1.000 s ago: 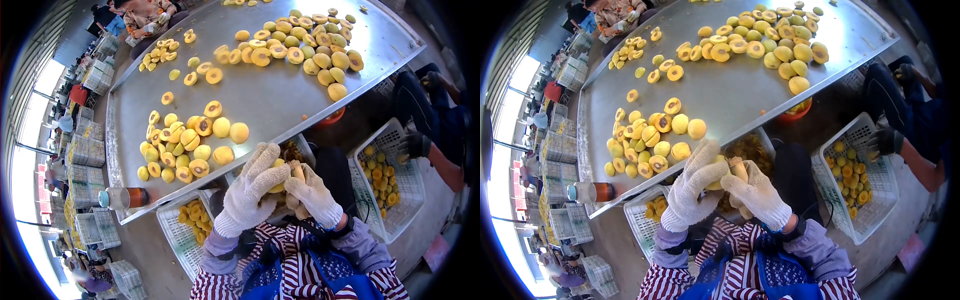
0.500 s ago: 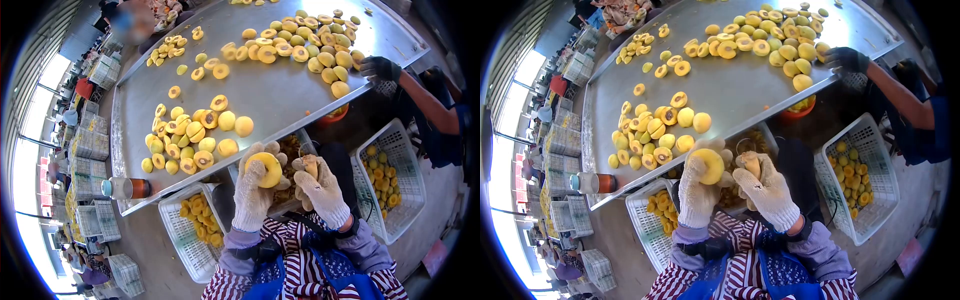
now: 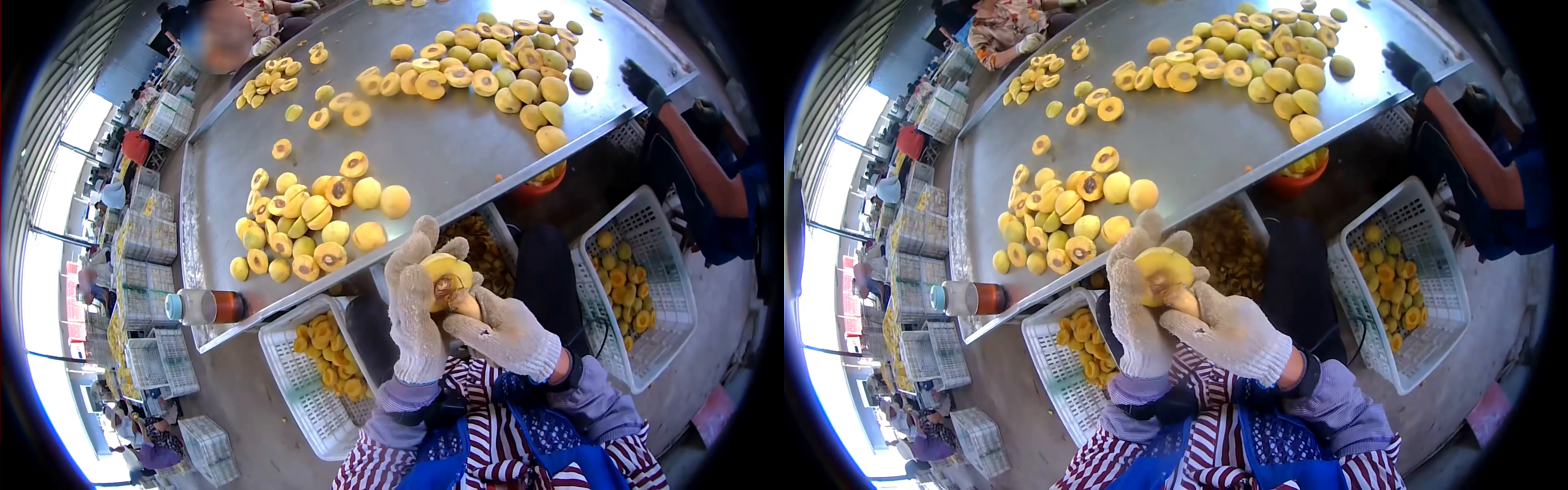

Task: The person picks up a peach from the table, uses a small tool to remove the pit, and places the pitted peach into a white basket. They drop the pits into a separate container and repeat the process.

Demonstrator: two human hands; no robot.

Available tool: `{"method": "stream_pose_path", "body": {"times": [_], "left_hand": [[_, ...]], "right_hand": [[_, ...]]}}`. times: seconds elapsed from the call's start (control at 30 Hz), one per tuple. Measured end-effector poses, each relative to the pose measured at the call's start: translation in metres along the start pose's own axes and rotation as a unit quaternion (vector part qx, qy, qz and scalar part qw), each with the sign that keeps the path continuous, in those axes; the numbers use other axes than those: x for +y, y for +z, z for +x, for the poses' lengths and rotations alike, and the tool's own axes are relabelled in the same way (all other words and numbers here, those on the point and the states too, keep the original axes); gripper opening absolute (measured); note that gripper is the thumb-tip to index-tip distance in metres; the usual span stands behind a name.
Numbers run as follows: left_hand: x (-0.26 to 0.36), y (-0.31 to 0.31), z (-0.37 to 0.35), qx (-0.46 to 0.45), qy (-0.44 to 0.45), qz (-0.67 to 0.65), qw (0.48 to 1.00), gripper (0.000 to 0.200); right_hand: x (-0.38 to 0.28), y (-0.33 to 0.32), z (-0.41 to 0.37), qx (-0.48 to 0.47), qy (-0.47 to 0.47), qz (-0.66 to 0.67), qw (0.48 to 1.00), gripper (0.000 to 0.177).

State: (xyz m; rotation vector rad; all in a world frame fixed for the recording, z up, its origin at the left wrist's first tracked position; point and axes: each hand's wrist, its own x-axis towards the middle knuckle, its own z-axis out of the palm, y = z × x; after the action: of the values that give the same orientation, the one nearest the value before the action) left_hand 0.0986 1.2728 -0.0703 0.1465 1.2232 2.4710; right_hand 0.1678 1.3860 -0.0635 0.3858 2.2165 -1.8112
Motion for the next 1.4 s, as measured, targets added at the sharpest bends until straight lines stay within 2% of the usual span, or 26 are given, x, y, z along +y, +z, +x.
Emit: {"method": "stream_pose_path", "body": {"times": [0.03,0.13,0.17,0.23,0.27,0.37,0.47,0.5,0.6,0.63,0.73,0.87,0.97,1.17,1.27,1.37,1.4], "left_hand": [[-0.002,0.003,-0.002,-0.004,0.031,0.017,0.999,0.056],[0.0,0.01,-0.003,-0.031,0.05,0.074,0.995,0.054],[0.002,0.008,0.0,-0.057,0.031,0.084,0.994,0.054],[0.011,0.001,0.009,-0.113,-0.011,0.103,0.988,0.056],[0.014,0.001,0.011,-0.111,-0.033,0.083,0.99,0.058],[0.022,0.0,0.016,-0.129,-0.074,0.041,0.988,0.067],[0.028,-0.02,0.018,-0.136,-0.143,0.225,0.954,0.075],[0.024,-0.03,0.021,-0.136,-0.133,0.29,0.938,0.074],[0.019,-0.031,0.015,-0.115,-0.152,0.095,0.977,0.063],[0.015,-0.027,0.013,-0.084,-0.133,0.036,0.987,0.054],[0.01,-0.021,0.013,-0.044,-0.136,-0.073,0.987,0.057],[-0.002,-0.025,0.014,-0.025,-0.093,-0.082,0.992,0.06],[-0.003,-0.023,0.014,-0.043,-0.078,-0.075,0.993,0.062],[-0.007,-0.018,0.012,-0.021,-0.093,-0.062,0.993,0.065],[-0.013,-0.016,0.009,-0.039,-0.035,-0.031,0.998,0.065],[-0.008,-0.002,0.003,-0.04,0.017,0.028,0.999,0.059],[-0.004,0.001,0.002,-0.057,0.029,0.075,0.995,0.057]], "right_hand": [[0.001,-0.001,-0.001,-0.011,0.003,0.035,0.999,0.049],[-0.002,0.0,-0.002,-0.021,-0.006,0.115,0.993,0.043],[-0.004,-0.001,-0.004,-0.021,-0.012,0.138,0.99,0.041],[-0.01,-0.012,-0.002,-0.064,0.065,0.184,0.979,0.04],[-0.012,-0.015,-0.001,-0.088,0.102,0.206,0.969,0.039],[-0.011,-0.014,-0.003,-0.046,0.08,0.266,0.96,0.04],[-0.016,-0.025,-0.006,-0.008,0.079,0.294,0.953,0.04],[-0.016,-0.027,-0.007,0.001,0.085,0.302,0.949,0.039],[-0.015,-0.019,-0.008,0.009,0.059,0.295,0.954,0.04],[-0.012,-0.017,-0.006,0.006,0.059,0.278,0.959,0.041],[-0.009,-0.011,-0.005,-0.009,0.079,0.182,0.98,0.043],[0.006,-0.002,0.0,0.013,0.007,0.114,0.993,0.047],[0.006,-0.004,0.003,-0.018,0.066,0.086,0.994,0.049],[0.005,-0.003,0.002,0.012,0.038,0.069,0.997,0.047],[0.007,-0.003,0.002,0.005,0.038,0.087,0.995,0.049],[0.008,-0.005,0.003,-0.013,0.037,0.101,0.994,0.043],[0.005,-0.004,0.001,-0.038,0.058,0.163,0.984,0.039]]}}
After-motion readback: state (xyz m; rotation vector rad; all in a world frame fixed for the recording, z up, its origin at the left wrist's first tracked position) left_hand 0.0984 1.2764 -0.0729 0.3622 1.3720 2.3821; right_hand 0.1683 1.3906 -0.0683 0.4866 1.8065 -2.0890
